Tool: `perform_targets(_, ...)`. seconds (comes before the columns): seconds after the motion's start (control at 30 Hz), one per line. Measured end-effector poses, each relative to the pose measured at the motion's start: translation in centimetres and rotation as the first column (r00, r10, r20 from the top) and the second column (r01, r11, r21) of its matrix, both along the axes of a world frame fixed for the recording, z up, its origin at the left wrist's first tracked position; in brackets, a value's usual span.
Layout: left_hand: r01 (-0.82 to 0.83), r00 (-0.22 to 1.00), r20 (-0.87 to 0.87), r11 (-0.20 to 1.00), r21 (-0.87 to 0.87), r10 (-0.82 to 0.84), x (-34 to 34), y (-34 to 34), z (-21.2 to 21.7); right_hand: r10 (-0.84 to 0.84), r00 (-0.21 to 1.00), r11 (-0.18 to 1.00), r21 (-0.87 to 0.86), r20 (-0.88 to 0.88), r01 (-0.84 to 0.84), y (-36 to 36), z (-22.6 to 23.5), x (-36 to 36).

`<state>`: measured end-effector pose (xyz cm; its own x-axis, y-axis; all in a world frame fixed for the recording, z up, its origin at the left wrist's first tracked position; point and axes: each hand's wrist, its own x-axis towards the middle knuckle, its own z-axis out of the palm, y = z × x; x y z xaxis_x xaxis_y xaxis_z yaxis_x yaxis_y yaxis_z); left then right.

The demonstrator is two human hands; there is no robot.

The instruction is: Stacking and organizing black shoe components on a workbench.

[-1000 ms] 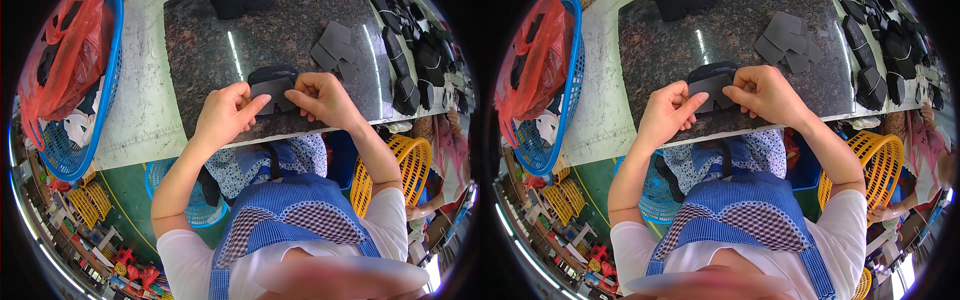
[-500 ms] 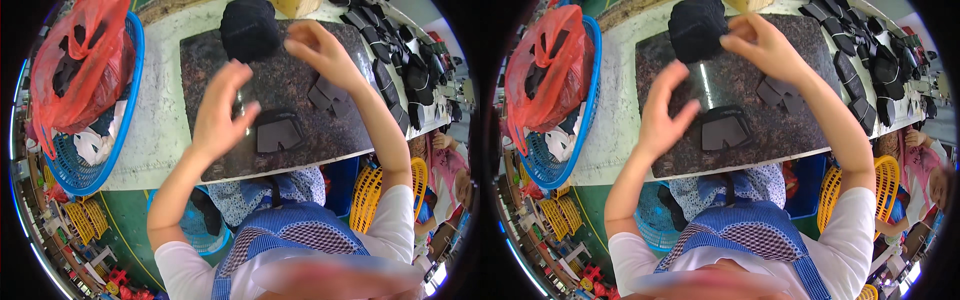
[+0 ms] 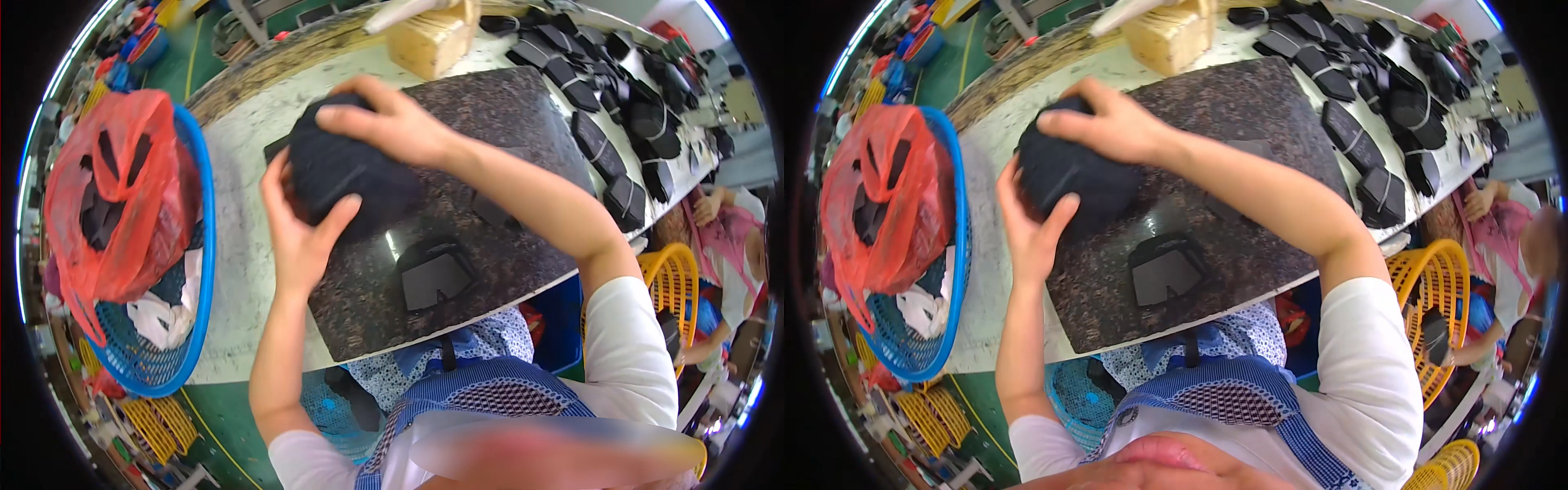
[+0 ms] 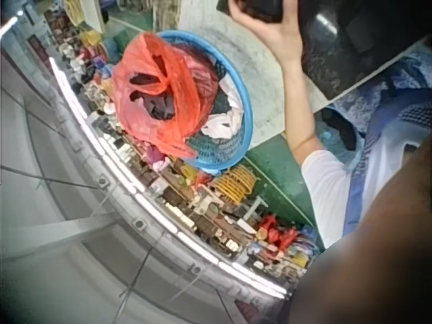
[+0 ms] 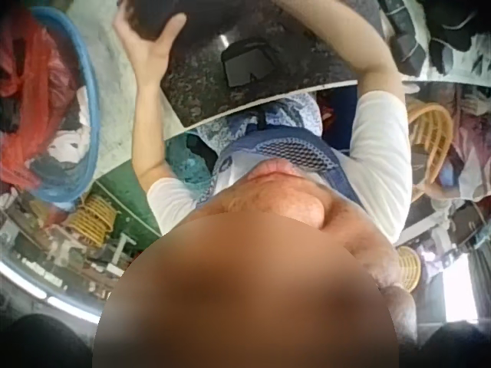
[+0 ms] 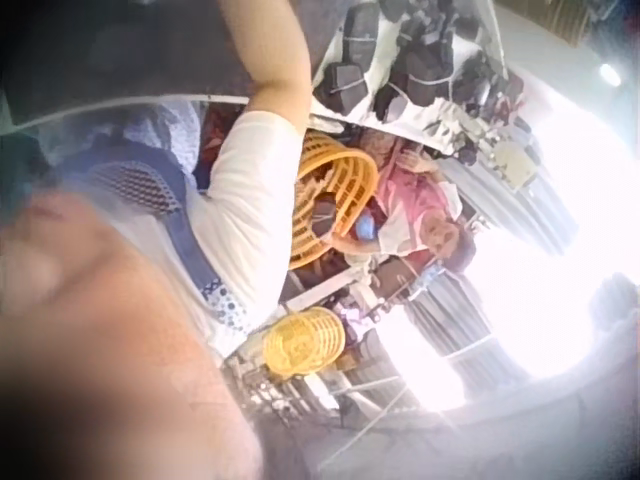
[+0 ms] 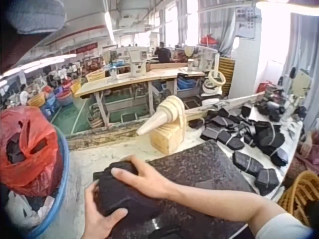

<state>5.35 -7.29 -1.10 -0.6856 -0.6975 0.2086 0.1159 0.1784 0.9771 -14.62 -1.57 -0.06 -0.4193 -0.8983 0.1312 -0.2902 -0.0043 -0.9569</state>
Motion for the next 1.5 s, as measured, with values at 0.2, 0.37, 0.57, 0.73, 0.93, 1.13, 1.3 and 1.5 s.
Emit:
perform_targets(0.2, -0.1, 0.913, 0.31, 0.885, -0.455, 0.263, 3.2, 0.3, -3.0, -0.212, 0.811, 0.945, -0.327, -0.546, 0.026, 0.7, -1.7, 0.6)
perform_targets(0.37, -0.137, 0.966, 0.193, 0.971, -0.195, 0.175, 5.2, 0.0, -3.9, -0.046, 0.591, 0.835, -0.355, -0.805, -0.42, 7.3, 1.2, 2.7)
perform_targets(0.57, -0.165, 0.98, 0.102, 0.984, -0.06, 0.171, 7.4, 0.5, -4.4, -0.038, 0.397, 0.834, -0.248, -0.917, -0.493, 5.7, -2.2, 3.6)
perform_targets(0.73, -0.128, 0.98, 0.104, 0.934, -0.335, 0.171, 7.3, 1.5, -3.2, 0.014, 0.374, 0.823, -0.202, -0.927, -0.531, 5.6, -2.6, 3.3)
perform_targets(0.93, -0.146, 0.955, 0.083, 0.697, -0.702, 0.284, 4.4, 1.6, -2.3, -0.103, 0.679, 0.906, -0.351, -0.727, -0.238, 6.1, -2.3, 4.6)
perform_targets(1.13, -0.143, 0.955, 0.043, 0.583, -0.8, 0.293, 3.6, 0.3, -1.7, -0.129, 0.665, 0.894, -0.376, -0.736, -0.243, 5.6, -2.9, 4.5)
perform_targets(1.3, -0.091, 0.952, 0.073, 0.5, -0.861, 0.299, 3.9, 0.0, -1.4, -0.076, 0.679, 0.931, -0.295, -0.73, -0.213, 6.1, -2.1, 5.0)
perform_targets(1.5, -0.077, 0.959, 0.069, 0.488, -0.869, 0.275, 4.2, -0.2, -1.5, -0.058, 0.744, 0.931, -0.305, -0.666, -0.2, 6.5, -1.4, 5.0)
